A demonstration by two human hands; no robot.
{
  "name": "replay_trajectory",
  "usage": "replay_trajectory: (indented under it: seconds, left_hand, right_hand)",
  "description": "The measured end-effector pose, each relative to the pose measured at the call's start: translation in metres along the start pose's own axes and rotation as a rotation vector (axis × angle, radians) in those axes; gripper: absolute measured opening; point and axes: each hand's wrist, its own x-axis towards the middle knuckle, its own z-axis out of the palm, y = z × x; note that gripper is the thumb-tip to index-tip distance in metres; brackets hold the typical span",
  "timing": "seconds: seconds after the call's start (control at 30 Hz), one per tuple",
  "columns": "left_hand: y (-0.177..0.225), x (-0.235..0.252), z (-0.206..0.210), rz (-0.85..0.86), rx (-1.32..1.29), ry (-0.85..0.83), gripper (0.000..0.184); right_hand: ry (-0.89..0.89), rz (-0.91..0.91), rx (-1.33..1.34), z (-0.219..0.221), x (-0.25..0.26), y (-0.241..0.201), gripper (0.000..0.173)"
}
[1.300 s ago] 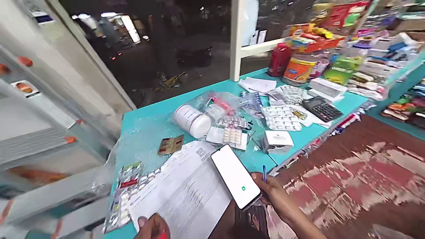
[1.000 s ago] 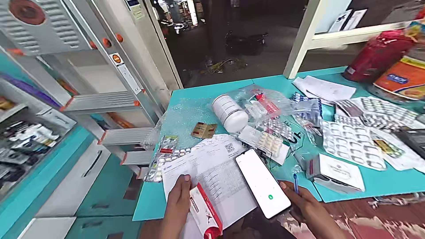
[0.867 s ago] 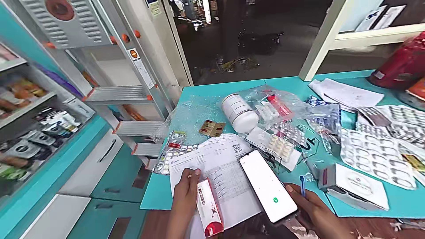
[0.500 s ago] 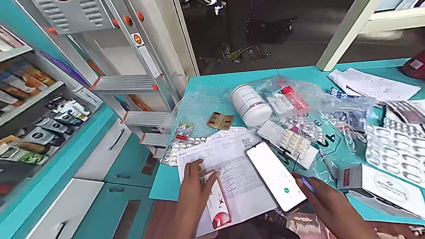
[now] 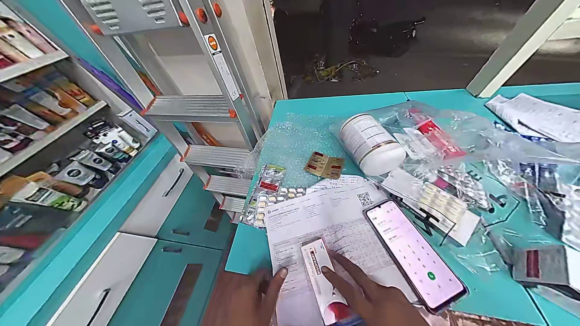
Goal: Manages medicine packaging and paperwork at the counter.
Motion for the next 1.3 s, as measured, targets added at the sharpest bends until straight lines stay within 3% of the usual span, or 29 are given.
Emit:
replay_trajectory:
  seconds: [0.1, 0.2, 0.23, 0.3, 0.5, 0.6, 0.67, 0.73, 0.8, 0.87, 0.97, 1.17, 1.3]
  left_hand:
    - [-0.006, 0.002, 0.002, -0.056, -0.553, -0.069, 0.027]
    - [0.007, -0.002, 0.012, -0.16, -0.941, -0.128, 0.002]
    - [0.011, -0.002, 0.015, -0.166, -0.987, -0.124, 0.012]
    - [0.019, -0.004, 0.016, -0.167, -0.998, -0.141, 0.029]
    - [0.03, -0.008, 0.009, -0.081, -0.99, -0.228, 0.023]
    - [0.038, -0.007, 0.012, -0.143, -0.987, -0.198, 0.022]
    - [0.035, -0.008, 0.009, -0.115, -1.017, -0.211, 0.024]
    - [0.03, -0.01, 0.007, -0.079, -1.065, -0.236, 0.025]
    - [0.027, -0.011, 0.008, -0.059, -1.071, -0.236, 0.024]
    - [0.024, -0.01, 0.008, -0.043, -1.058, -0.232, 0.024]
    - [0.024, -0.01, 0.007, -0.048, -1.049, -0.225, 0.026]
    - [0.022, -0.02, -0.01, 0.077, -1.073, -0.209, 0.031]
    - [-0.002, -0.041, -0.05, 0.207, -1.102, -0.002, 0.03]
  right_hand:
    - [0.013, 0.027, -0.043, 0.012, 0.01, -0.009, 0.081]
    - [0.015, 0.034, -0.074, 0.016, 0.012, -0.013, 0.069]
    - [0.008, 0.02, -0.07, 0.016, 0.013, -0.013, 0.064]
    - [-0.004, 0.001, -0.037, 0.014, 0.012, -0.014, 0.062]
    - [0.026, -0.122, 0.072, 0.014, 0.007, -0.009, 0.051]
    - [0.043, -0.163, 0.039, 0.005, -0.001, -0.008, 0.046]
    - [0.212, -0.036, -0.048, -0.017, -0.016, -0.006, 0.05]
    - [0.401, 0.227, -0.155, -0.045, -0.035, -0.003, 0.066]
    - [0.429, 0.508, -0.279, -0.065, -0.055, 0.005, 0.084]
    - [0.383, 0.662, -0.325, -0.068, -0.07, 0.015, 0.094]
    - [0.331, 0.738, -0.339, -0.052, -0.072, 0.019, 0.105]
    - [0.416, 0.774, -0.328, -0.045, -0.066, 0.027, 0.101]
    - [0.512, 0.738, -0.378, -0.038, -0.069, 0.037, 0.095]
